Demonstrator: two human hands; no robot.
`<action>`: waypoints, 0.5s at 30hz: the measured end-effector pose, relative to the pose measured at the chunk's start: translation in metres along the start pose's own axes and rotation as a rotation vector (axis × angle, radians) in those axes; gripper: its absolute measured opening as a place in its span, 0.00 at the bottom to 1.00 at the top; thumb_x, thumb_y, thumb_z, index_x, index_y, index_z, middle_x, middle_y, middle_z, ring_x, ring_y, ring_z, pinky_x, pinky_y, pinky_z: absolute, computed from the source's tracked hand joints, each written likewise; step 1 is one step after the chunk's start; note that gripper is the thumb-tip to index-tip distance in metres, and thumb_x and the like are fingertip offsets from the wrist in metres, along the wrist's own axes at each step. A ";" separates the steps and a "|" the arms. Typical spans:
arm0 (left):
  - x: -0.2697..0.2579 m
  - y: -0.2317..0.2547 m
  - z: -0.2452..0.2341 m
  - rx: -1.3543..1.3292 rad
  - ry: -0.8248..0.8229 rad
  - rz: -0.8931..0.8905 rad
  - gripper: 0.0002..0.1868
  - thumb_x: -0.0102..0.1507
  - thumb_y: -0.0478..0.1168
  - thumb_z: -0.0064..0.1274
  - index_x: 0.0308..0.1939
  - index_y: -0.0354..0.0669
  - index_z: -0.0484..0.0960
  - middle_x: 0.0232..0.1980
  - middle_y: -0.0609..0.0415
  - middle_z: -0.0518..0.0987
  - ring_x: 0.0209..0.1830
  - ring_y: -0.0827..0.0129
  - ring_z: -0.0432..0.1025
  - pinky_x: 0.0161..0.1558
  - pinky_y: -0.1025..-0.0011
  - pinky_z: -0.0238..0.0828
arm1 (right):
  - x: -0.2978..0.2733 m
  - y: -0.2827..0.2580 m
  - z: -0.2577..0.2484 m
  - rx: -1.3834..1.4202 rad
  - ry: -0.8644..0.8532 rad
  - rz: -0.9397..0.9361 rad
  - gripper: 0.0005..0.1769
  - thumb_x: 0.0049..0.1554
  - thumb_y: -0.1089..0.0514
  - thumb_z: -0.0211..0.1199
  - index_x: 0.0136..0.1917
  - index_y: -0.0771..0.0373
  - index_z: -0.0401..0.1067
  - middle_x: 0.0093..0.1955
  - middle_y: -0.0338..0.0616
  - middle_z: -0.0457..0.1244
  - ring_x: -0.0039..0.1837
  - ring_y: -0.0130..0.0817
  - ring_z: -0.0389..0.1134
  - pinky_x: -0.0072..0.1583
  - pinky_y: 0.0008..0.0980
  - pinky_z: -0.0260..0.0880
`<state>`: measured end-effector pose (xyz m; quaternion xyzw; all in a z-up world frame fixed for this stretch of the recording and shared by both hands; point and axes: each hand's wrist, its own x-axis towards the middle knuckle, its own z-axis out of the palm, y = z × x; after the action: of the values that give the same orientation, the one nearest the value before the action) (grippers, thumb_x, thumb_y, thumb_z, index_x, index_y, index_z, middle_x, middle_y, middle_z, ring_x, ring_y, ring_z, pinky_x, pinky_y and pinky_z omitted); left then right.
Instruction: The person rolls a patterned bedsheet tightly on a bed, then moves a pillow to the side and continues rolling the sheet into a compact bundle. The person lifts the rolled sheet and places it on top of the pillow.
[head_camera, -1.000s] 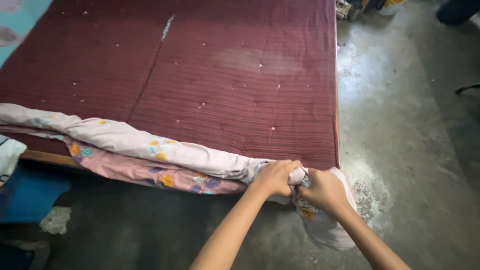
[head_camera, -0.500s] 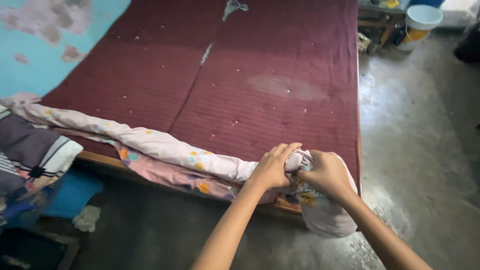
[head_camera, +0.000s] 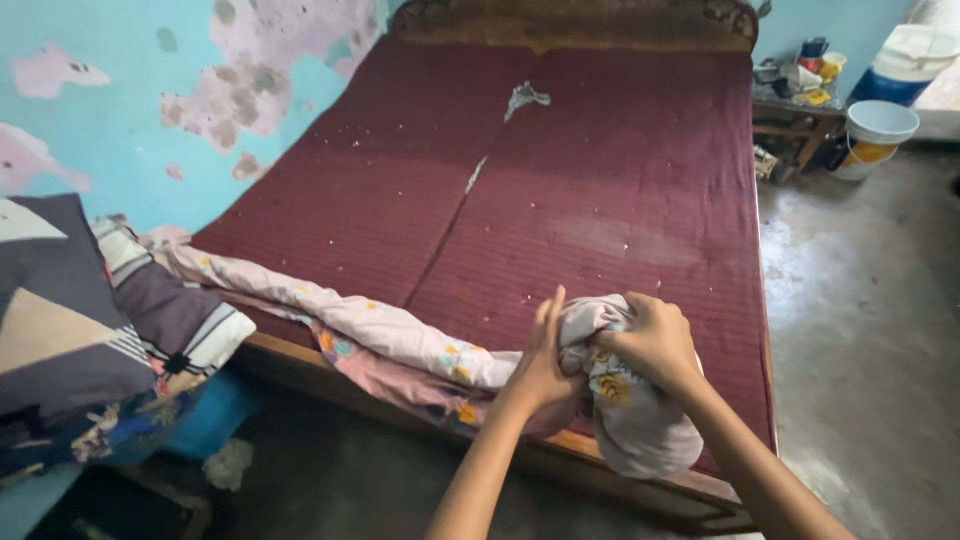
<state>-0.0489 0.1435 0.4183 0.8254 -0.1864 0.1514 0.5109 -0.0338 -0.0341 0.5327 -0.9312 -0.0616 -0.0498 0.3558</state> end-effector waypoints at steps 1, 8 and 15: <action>-0.002 -0.001 -0.002 -0.003 -0.006 0.055 0.70 0.47 0.34 0.67 0.86 0.57 0.37 0.82 0.32 0.53 0.80 0.35 0.55 0.75 0.52 0.62 | 0.001 -0.001 0.002 0.024 0.019 0.020 0.25 0.36 0.49 0.72 0.43 0.66 0.78 0.40 0.56 0.72 0.44 0.49 0.76 0.50 0.44 0.74; -0.021 0.017 -0.025 -0.089 -0.168 -0.299 0.84 0.40 0.46 0.76 0.81 0.54 0.22 0.79 0.40 0.58 0.78 0.47 0.57 0.73 0.59 0.58 | -0.003 -0.028 0.013 0.193 0.044 0.061 0.22 0.35 0.52 0.73 0.42 0.67 0.79 0.38 0.53 0.73 0.42 0.40 0.77 0.48 0.38 0.74; -0.025 0.008 -0.062 -0.219 -0.029 -0.244 0.78 0.42 0.49 0.76 0.83 0.47 0.34 0.75 0.40 0.69 0.74 0.49 0.67 0.69 0.58 0.69 | -0.002 -0.081 0.003 0.372 0.050 0.023 0.22 0.35 0.57 0.73 0.44 0.68 0.79 0.39 0.49 0.73 0.42 0.34 0.75 0.47 0.34 0.73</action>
<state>-0.0787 0.1995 0.4406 0.7836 -0.1075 0.0548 0.6095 -0.0473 0.0276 0.5831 -0.8484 -0.0505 -0.0566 0.5239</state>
